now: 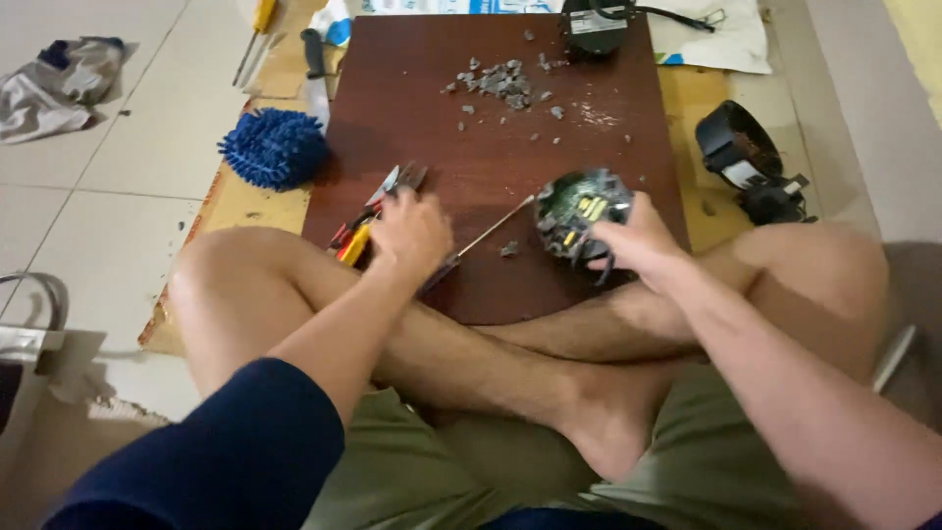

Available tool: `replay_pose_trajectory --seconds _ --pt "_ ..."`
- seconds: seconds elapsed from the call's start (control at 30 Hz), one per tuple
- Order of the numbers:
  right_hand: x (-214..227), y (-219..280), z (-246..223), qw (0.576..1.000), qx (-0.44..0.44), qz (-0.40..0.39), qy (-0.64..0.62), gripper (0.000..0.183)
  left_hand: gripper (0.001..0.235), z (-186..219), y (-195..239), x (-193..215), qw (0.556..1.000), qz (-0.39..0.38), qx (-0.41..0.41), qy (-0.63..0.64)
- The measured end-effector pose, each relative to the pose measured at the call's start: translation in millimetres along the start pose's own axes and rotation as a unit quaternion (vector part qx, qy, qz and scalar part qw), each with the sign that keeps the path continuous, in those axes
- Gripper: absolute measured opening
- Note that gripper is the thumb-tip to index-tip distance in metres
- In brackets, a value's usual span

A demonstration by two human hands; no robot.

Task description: The person sits on the floor and uses a screwdriver to scrape debris from the inside of a disassembled electronic device. They then use a blue duster to clean the work surface and continue scraping the device with the screwdriver.

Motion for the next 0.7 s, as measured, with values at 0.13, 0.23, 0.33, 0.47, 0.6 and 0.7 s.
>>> replay_pose_trajectory --seconds 0.13,0.23,0.33,0.47,0.6,0.7 --pt "7.5 -6.2 9.9 0.953 0.045 0.057 0.294 0.087 0.069 -60.8 -5.3 -11.5 0.979 -0.055 0.176 -0.081" --pt "9.5 -14.8 13.6 0.939 0.041 0.069 0.334 0.084 0.077 -64.3 -13.7 -14.8 0.988 -0.08 0.12 -0.059" --pt "6.0 -7.3 13.9 0.958 0.034 0.06 0.278 0.085 0.054 -66.1 -24.3 -17.8 0.994 -0.059 0.074 -0.046" --pt "1.8 29.1 -17.6 0.995 -0.008 0.023 0.102 0.076 0.055 -64.7 -16.9 -2.0 0.994 -0.052 0.047 -0.078" --pt "1.4 32.6 -21.2 0.997 -0.002 0.014 0.076 0.08 0.058 -29.8 1.1 47.7 0.999 0.008 0.012 -0.047" --pt "-2.6 38.6 -26.3 0.997 0.002 0.007 0.077 0.077 0.047 -1.2 10.0 56.5 0.991 0.113 -0.061 -0.049"
Point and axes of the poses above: each hand's wrist, its own y-axis away from the middle knuckle, its own x-axis out of the back of the hand, z = x × y, the point moved 9 cm from there along -y, towards the middle knuckle, and after that the axes turned 12 degrees about z, right-handed, at the moved point
